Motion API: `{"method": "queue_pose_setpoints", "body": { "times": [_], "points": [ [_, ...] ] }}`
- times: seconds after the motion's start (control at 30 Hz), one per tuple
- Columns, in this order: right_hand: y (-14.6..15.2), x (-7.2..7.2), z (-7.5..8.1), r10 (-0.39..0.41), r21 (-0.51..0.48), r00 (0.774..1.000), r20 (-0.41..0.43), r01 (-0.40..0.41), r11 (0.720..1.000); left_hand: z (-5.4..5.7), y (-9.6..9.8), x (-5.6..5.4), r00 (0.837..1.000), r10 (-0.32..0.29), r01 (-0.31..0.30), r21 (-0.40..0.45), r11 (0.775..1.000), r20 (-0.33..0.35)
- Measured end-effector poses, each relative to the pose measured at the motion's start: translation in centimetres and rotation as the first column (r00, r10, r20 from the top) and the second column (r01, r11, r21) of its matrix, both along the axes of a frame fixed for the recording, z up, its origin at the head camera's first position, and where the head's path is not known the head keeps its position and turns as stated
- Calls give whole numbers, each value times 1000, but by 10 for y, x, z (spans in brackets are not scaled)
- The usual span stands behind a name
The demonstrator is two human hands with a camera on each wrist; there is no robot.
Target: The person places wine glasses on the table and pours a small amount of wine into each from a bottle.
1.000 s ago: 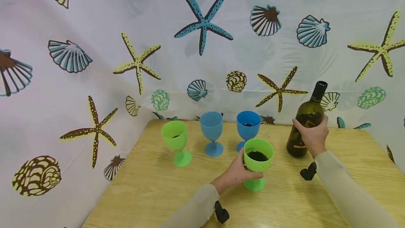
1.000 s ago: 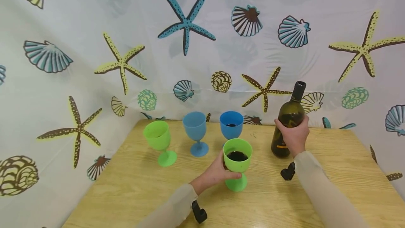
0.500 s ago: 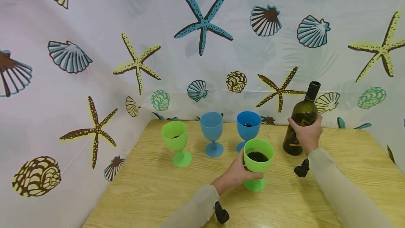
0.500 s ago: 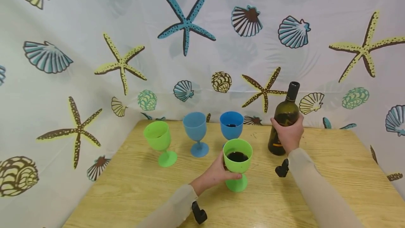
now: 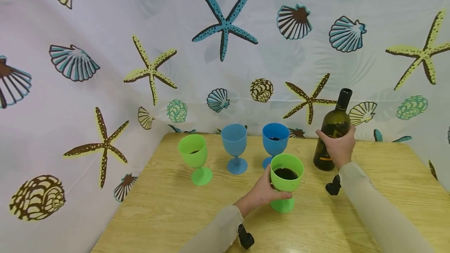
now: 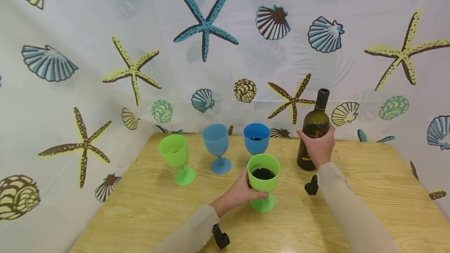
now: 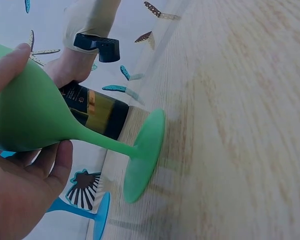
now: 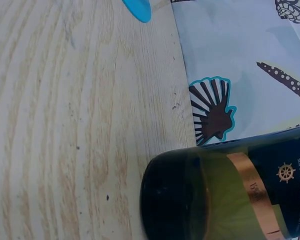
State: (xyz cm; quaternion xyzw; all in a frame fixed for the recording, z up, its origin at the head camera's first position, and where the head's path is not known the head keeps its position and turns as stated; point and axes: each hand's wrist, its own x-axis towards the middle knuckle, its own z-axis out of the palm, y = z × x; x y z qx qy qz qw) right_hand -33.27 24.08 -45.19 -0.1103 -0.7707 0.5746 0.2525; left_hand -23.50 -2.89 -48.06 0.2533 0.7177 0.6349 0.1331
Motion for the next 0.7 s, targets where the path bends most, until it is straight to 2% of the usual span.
{"method": "queue_pose_setpoints", "body": {
  "times": [0.37, 0.5, 0.63, 0.7],
  "points": [
    [-1, 7, 3, 13, 84, 998, 64, -19, 996, -4, -7, 0, 1000, -28, 28, 1, 1000, 3],
    [1, 12, 6, 38, 134, 996, 84, -49, 990, -3, -10, -1, 999, -39, 38, 15, 999, 24],
    [7, 23, 11, 87, 200, 990, 114, -108, 974, -2, -19, -3, 999, -20, 21, -17, 1000, 41],
    [11, 33, 15, 111, 266, 982, 153, -149, 953, 0, -28, -4, 999, 7, -4, -69, 998, 34]
  ]
}}
